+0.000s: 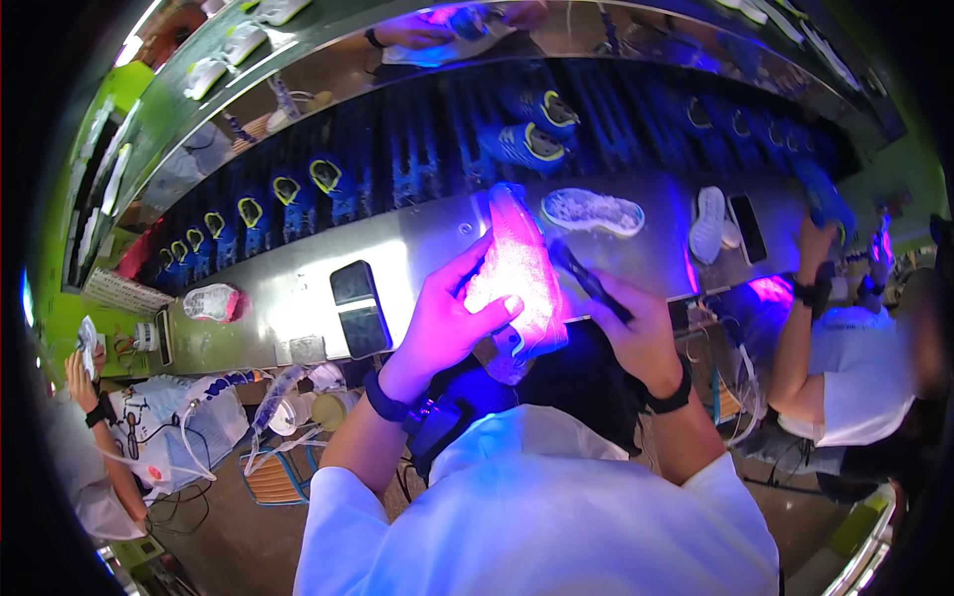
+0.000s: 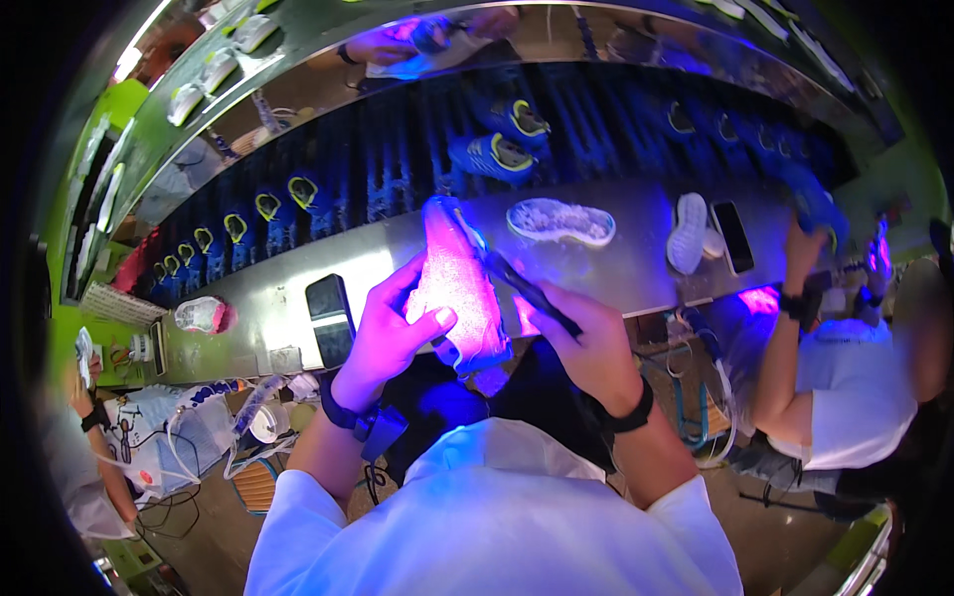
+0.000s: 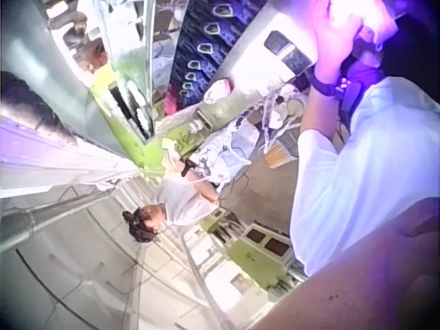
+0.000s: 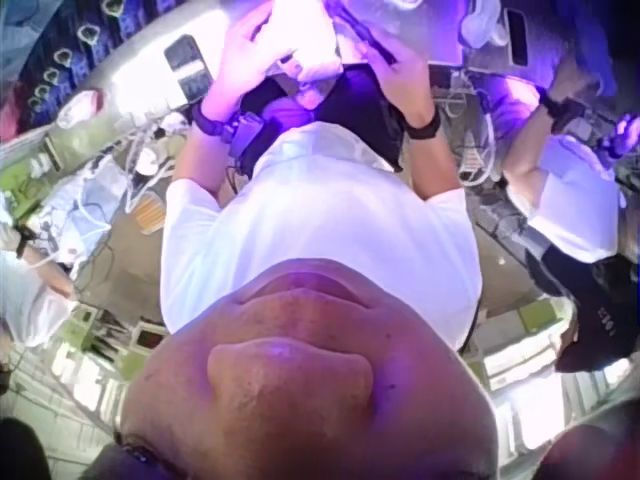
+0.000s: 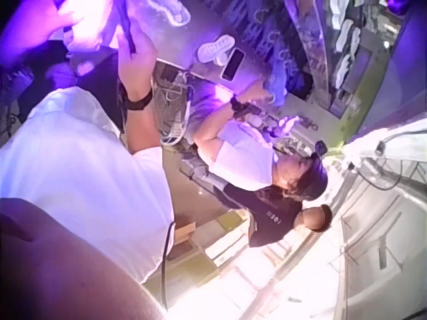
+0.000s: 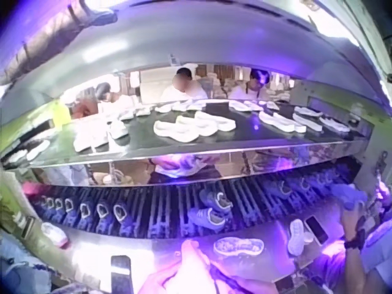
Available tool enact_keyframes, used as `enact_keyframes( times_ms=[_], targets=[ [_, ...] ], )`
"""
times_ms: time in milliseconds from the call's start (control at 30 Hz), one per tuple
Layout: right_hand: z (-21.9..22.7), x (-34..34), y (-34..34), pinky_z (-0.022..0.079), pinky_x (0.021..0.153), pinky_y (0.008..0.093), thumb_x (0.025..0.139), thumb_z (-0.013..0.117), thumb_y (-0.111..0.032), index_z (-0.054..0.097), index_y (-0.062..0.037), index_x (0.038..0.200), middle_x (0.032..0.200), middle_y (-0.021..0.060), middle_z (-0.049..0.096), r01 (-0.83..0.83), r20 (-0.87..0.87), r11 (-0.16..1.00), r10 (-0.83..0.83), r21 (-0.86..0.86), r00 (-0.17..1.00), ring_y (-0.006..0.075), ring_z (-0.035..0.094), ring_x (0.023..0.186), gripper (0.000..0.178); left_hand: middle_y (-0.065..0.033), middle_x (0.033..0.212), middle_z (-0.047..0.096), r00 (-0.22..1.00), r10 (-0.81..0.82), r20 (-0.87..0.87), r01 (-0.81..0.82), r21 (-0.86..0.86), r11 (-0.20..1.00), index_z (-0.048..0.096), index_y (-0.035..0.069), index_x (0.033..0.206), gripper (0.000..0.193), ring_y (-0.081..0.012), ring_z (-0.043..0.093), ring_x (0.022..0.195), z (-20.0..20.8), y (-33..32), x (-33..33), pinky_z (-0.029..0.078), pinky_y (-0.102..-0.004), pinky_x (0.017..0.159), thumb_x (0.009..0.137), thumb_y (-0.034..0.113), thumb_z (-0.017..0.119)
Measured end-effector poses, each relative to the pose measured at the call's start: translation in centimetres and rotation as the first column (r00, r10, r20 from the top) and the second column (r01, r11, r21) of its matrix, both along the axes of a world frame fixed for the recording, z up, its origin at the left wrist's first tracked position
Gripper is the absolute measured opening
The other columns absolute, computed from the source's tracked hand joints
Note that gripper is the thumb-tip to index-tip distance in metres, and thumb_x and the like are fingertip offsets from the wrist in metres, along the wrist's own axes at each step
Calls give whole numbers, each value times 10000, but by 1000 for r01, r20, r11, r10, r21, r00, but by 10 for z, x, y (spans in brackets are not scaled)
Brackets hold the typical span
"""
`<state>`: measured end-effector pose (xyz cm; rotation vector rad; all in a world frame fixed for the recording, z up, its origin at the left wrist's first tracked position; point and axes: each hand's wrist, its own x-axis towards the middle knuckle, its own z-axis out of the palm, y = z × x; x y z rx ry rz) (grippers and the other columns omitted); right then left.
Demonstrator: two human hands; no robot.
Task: The worker uses a brush to apply glue or primer to shoe components under a UV light on an assembly line.
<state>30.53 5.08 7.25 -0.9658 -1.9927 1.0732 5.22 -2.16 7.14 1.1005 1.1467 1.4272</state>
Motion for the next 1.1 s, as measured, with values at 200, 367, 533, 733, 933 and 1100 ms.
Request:
enact_keyframes(
  times_ms=[200,367,533,733,933,1100],
  targets=[
    [-26,46,12,508,953,346,909,675,-10,630,3,1297,1132,168,728,11,198,995,9,-101,980,244,695,1051,391,-199,1004,744,858,11,-513,-82,-115,990,569,-89,1337,643,-231,732,895,-15,87,-84,561,-368,827,933,393,703],
    [-61,82,23,472,622,235,936,636,9,565,-12,1384,852,2,613,199,36,878,-204,-436,978,75,549,679,454,-278,844,707,138,67,-988,-402,6,915,725,-37,903,579,-430,709,851,-35,194,-176,571,-486,782,897,534,633],
    [-83,73,39,371,515,207,954,614,1,552,-25,1398,792,-37,544,186,-84,857,-256,-481,963,31,458,589,450,-181,1068,746,20,-174,-985,-608,-150,780,770,83,1040,521,-376,719,1005,-79,245,-247,572,-486,847,882,562,641],
    [-101,73,76,361,468,197,975,604,-26,524,-25,1405,828,-16,580,135,-202,819,-292,-558,935,28,470,563,437,-178,1101,727,-281,-276,-919,-441,-132,888,724,101,1184,440,-380,694,1044,-44,289,-184,542,-472,950,856,391,686],
    [-114,57,95,341,446,184,980,603,-36,493,-14,1425,849,-9,598,108,-325,836,-325,-538,888,23,458,538,459,-149,1245,644,-48,-5,-999,351,-22,936,651,72,1219,553,-364,647,1120,-40,301,-59,548,-431,956,692,165,791],
    [-123,60,89,402,522,196,992,593,-37,495,-23,1454,826,-20,600,77,-352,848,-299,-525,887,26,484,591,472,-135,1179,633,-339,-147,-929,341,-267,901,635,102,1286,645,-352,644,1100,-36,308,-53,552,-430,935,663,110,802]
  ],
)
